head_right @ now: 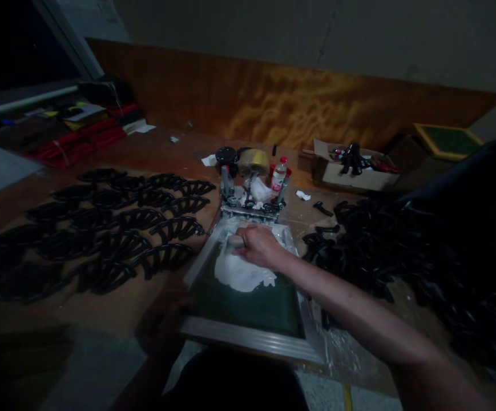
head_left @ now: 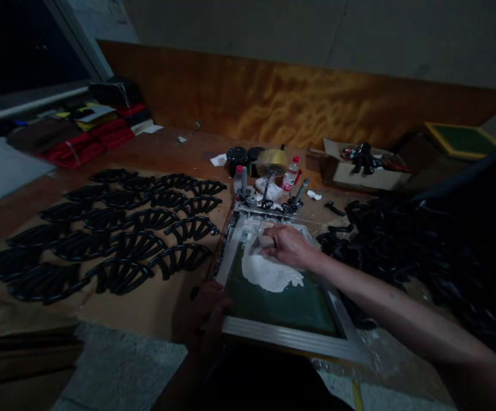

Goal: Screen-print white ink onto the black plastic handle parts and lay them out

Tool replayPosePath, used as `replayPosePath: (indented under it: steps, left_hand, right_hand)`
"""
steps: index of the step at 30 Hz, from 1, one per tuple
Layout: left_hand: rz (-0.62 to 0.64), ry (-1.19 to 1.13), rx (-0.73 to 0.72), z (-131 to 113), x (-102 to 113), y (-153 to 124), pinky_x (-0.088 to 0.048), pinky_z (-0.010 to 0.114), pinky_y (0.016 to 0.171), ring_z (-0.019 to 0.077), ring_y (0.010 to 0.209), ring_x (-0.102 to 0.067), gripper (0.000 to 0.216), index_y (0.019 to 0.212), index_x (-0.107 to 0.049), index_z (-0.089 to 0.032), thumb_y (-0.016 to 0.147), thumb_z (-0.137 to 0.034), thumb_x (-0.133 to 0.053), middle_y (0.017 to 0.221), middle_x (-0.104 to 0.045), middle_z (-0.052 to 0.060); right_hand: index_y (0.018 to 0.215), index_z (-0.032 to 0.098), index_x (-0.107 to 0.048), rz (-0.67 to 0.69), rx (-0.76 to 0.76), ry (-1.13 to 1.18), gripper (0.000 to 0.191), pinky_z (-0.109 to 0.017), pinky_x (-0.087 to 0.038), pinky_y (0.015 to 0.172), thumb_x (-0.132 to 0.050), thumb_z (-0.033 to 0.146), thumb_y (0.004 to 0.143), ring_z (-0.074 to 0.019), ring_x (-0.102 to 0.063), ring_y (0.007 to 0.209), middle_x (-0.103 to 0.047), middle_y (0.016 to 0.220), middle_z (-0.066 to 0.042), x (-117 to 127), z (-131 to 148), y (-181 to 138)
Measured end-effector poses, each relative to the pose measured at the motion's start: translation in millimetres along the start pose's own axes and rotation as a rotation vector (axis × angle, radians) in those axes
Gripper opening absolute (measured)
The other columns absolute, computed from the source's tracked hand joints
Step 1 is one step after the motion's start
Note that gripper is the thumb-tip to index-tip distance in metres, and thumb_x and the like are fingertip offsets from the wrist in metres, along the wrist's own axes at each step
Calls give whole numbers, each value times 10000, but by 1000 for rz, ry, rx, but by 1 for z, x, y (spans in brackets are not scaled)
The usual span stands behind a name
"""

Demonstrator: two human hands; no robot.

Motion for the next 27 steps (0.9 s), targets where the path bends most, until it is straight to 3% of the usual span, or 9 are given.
replayPosePath:
  steps: [5, 10, 13, 17, 19, 21, 23, 25, 27]
  left_hand:
    - [21, -34, 4, -2, -3, 4, -543, 366, 734, 140, 661, -623, 167, 796, -676, -170, 890, -137, -542, 697, -660, 1]
    - [26, -53, 5, -6, -5, 9, -540, 358, 732, 139, 666, -621, 166, 822, -683, -163, 889, -128, -535, 701, -653, 6]
    - [21, -50, -9, -10, -5, 17, -547, 368, 747, 146, 674, -632, 168, 841, -694, -170, 890, -131, -538, 708, -666, 10]
    - [28, -18, -47, -15, -5, 28, -552, 359, 718, 160, 682, -642, 190, 843, -712, -175, 902, -151, -534, 693, -678, 19]
    - [36, -4, -57, -17, -5, 36, -552, 360, 713, 170, 695, -652, 207, 828, -719, -174, 912, -177, -529, 703, -686, 27]
    - [51, 18, -48, -19, -8, 48, -549, 356, 719, 179, 726, -664, 235, 819, -726, -175, 925, -212, -519, 718, -694, 35]
    - [38, 46, -50, -24, -12, 66, -541, 335, 722, 175, 750, -667, 253, 822, -731, -179, 935, -230, -510, 714, -696, 30]
    - [-24, 93, -35, -32, -18, 89, -523, 303, 689, 159, 724, -654, 264, 793, -725, -178, 937, -249, -515, 685, -687, 18]
    - [-80, 146, 28, -37, -28, 113, -490, 274, 606, 138, 639, -619, 304, 717, -700, -170, 934, -287, -522, 636, -661, 8]
  right_hand:
    - [823, 181, -668, 20, 145, 192, 122, -243, -379, 690, -754, 254, 777, -163, -596, 777, -646, 795, -13, 4, 10, -22]
    - [796, 172, -645, 185, 173, 464, 175, -229, -391, 637, -778, 268, 733, -134, -575, 677, -621, 710, 43, 9, -7, -14]
    - [870, 169, -655, 72, 79, 448, 224, -228, -406, 646, -779, 281, 720, -151, -596, 713, -645, 752, 41, 17, -34, 13]
    - [1088, 182, -677, -57, 19, 252, 394, -262, -454, 789, -790, 244, 716, -215, -640, 935, -710, 1000, -31, 25, -62, 43]
    - [1180, 189, -662, -190, 9, 186, 464, -288, -461, 861, -787, 282, 743, -236, -627, 1026, -697, 1117, -71, 39, -80, 44]
    - [1209, 183, -659, -394, -57, 158, 407, -305, -461, 884, -718, 306, 826, -228, -622, 1034, -691, 1136, -90, 59, -108, 32]
    - [1163, 157, -678, -531, -233, 172, 285, -313, -467, 870, -619, 261, 904, -209, -632, 981, -706, 1072, -94, 66, -148, 10]
    - [1057, 122, -699, -517, -466, 202, 197, -333, -482, 854, -574, 203, 928, -206, -641, 921, -711, 993, -101, 51, -190, -17]
    - [1027, 113, -684, -438, -604, 235, 174, -365, -513, 849, -595, 230, 934, -209, -644, 915, -694, 1006, -93, 20, -217, -43]
Point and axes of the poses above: each hand's wrist, its own y-axis towards the middle knuckle, its own x-axis out of the back of the hand, z = x × y, the point moved 7 cm from there along y, towards the middle knuckle
